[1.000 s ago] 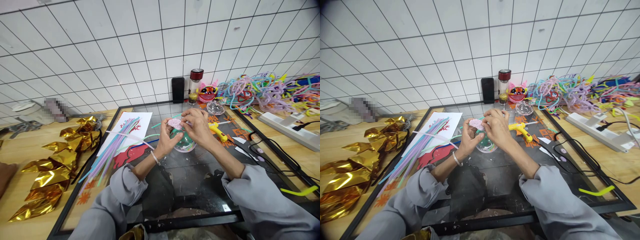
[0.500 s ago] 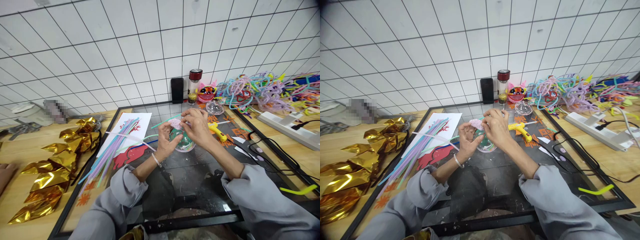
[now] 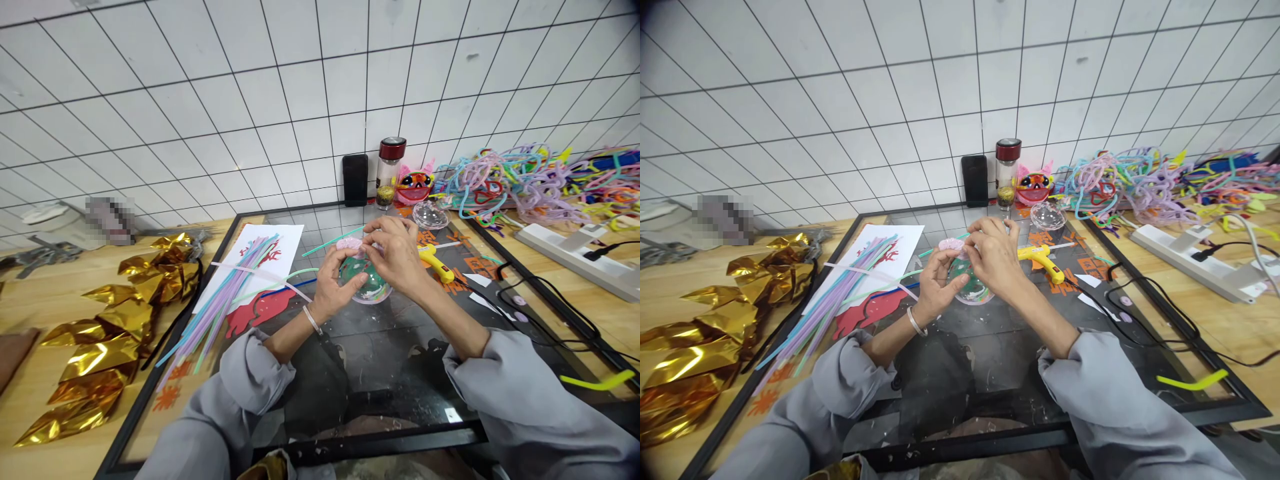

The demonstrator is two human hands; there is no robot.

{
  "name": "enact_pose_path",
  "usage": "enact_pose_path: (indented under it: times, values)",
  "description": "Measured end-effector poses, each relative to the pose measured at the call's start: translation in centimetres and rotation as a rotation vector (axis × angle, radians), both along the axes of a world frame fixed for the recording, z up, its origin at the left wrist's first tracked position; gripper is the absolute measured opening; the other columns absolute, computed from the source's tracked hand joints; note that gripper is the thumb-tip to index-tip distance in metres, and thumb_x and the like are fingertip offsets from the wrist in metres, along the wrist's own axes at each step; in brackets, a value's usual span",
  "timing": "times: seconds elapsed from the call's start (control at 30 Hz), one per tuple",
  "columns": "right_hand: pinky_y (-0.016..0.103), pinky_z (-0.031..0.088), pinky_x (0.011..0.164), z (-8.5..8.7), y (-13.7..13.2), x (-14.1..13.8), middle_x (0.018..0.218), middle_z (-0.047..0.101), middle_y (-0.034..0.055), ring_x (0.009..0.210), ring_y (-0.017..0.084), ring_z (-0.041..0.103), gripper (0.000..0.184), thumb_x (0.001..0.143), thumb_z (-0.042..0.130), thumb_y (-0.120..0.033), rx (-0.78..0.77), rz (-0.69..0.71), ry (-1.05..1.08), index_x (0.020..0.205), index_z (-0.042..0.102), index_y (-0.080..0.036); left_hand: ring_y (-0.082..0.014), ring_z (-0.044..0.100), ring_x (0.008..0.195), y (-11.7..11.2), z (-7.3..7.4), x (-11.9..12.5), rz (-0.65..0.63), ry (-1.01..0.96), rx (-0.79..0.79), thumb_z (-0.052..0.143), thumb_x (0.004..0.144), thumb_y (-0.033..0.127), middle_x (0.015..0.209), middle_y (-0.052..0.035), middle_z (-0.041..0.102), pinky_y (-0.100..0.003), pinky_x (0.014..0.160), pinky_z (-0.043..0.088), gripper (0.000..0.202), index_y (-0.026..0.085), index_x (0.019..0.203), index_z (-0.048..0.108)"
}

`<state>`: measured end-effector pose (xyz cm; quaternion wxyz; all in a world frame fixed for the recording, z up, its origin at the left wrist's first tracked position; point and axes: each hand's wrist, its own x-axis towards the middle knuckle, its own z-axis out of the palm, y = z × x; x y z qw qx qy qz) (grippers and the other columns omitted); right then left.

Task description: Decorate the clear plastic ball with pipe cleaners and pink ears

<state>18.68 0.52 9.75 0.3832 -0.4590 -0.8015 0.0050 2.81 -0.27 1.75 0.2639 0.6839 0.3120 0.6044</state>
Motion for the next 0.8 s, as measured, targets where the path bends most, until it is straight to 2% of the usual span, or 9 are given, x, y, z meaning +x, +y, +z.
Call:
enact_pose_path:
  times: [0.43,0.8]
  values:
    - [0.049,0.029,0.100,-0.26,0.18,0.12,0.106,0.071,0.0071,0.109,0.027,0.059,0.016,0.088,0.057,-0.019,0.015,-0.008,0.005,0.079,0.070,-0.021,-0.0223,0.060,0.110,0.06,0.13,-0.05,0.006,0.030,-0.011,0.076,0.081,0.040,0.111,-0.0078,0.061,-0.038,0.100,0.048,0.042,0.021,0.115,0.062]
    - [0.047,0.029,0.100,-0.14,0.00,0.32,0.107,0.071,0.0068,0.109,0.026,0.059,0.015,0.090,0.058,-0.022,-0.040,0.008,0.034,0.084,0.072,-0.021,-0.0224,0.060,0.111,0.05,0.01,-0.07,0.004,0.034,-0.036,0.076,0.080,0.039,0.113,-0.0084,0.061,-0.038,0.101,0.049,0.043,0.022,0.117,0.062]
